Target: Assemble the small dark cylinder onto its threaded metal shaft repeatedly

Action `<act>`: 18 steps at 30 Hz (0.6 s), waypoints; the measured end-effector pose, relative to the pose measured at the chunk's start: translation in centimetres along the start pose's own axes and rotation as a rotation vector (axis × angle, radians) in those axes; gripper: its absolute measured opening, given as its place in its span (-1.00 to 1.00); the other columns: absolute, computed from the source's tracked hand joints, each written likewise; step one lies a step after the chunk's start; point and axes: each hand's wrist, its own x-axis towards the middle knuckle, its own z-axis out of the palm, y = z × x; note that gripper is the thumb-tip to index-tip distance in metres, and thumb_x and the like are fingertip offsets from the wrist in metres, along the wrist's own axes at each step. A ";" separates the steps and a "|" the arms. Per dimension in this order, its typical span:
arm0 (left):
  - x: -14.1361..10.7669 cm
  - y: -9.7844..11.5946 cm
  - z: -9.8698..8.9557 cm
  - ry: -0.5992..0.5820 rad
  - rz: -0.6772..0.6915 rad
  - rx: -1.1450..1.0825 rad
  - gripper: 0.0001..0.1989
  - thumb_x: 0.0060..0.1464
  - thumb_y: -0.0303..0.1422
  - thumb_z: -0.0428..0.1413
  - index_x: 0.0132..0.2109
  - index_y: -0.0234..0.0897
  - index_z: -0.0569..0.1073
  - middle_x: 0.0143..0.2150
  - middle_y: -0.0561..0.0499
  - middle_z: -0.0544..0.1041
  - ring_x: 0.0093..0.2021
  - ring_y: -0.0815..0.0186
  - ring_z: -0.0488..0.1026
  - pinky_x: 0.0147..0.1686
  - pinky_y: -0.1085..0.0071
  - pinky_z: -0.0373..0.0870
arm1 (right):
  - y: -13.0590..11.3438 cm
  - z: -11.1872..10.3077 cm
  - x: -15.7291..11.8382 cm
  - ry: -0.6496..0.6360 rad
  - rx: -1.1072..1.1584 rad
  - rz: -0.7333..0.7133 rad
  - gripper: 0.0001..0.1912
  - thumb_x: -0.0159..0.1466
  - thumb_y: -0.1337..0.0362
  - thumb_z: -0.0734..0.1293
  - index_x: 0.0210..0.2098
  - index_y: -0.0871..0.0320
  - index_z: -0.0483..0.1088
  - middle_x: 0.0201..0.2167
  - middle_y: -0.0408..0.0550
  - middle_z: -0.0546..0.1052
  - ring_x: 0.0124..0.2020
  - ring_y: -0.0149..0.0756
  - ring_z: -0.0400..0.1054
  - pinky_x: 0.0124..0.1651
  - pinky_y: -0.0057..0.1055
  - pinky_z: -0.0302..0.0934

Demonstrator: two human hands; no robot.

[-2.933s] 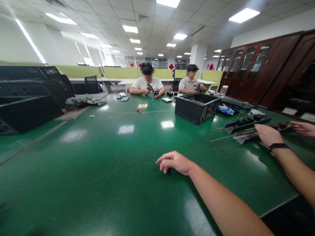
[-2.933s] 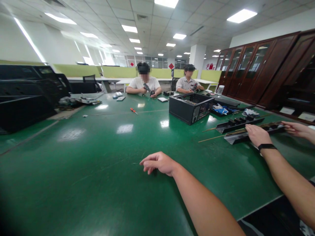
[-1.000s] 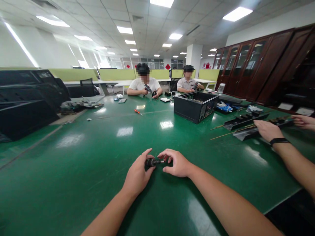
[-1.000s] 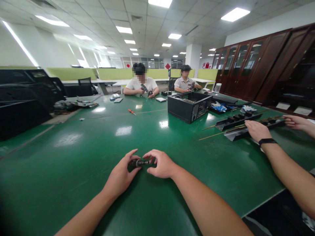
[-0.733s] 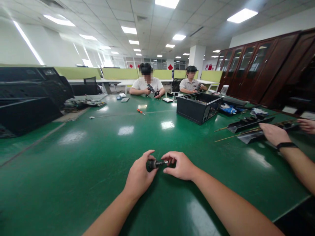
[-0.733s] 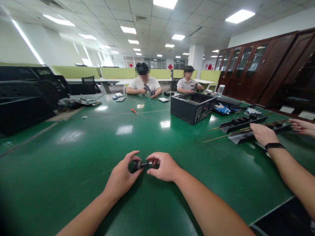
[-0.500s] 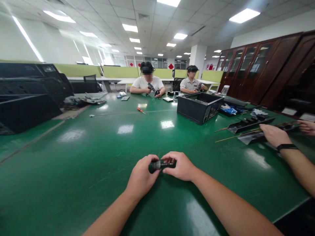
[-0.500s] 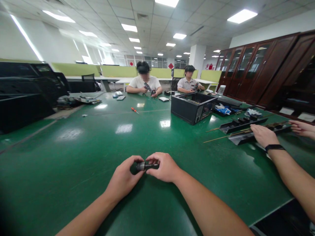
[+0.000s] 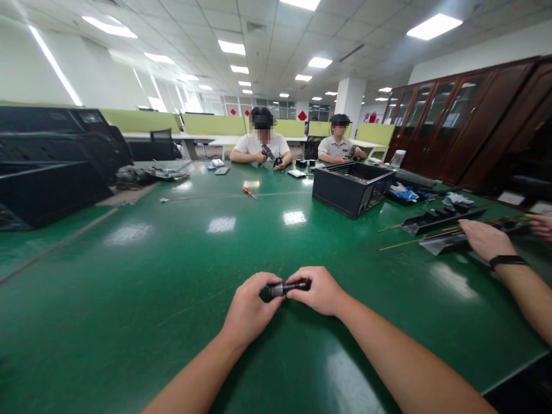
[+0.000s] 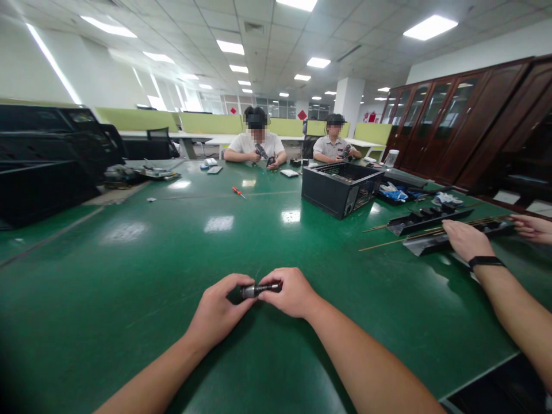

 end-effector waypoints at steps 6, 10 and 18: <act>-0.1 -0.5 0.3 0.025 0.013 -0.029 -0.79 0.00 -0.45 0.23 -0.17 -0.16 0.50 -0.19 0.07 0.56 -0.15 0.28 0.50 -0.10 0.35 0.40 | -0.3 -0.1 -0.2 0.001 -0.026 -0.008 -0.86 0.12 0.31 0.46 -0.29 0.13 0.61 -0.40 -0.11 0.59 -0.37 -0.31 0.42 -0.30 -0.44 0.20; -0.1 -0.6 0.4 0.027 0.019 -0.036 -0.78 -0.01 -0.47 0.24 -0.17 -0.15 0.50 -0.19 0.08 0.56 -0.15 0.29 0.50 -0.09 0.35 0.40 | -0.2 -0.2 -0.2 0.001 -0.035 -0.019 -0.88 0.12 0.32 0.46 -0.31 0.13 0.60 -0.42 -0.12 0.58 -0.39 -0.34 0.41 -0.32 -0.47 0.19; -0.1 -0.3 0.3 0.023 0.025 -0.040 -0.78 -0.02 -0.48 0.24 -0.19 -0.16 0.50 -0.20 0.07 0.56 -0.15 0.29 0.50 -0.09 0.34 0.40 | 0.0 -0.2 -0.2 0.000 -0.026 -0.026 -0.89 0.10 0.34 0.46 -0.33 0.15 0.60 -0.44 -0.13 0.58 -0.41 -0.35 0.40 -0.33 -0.47 0.19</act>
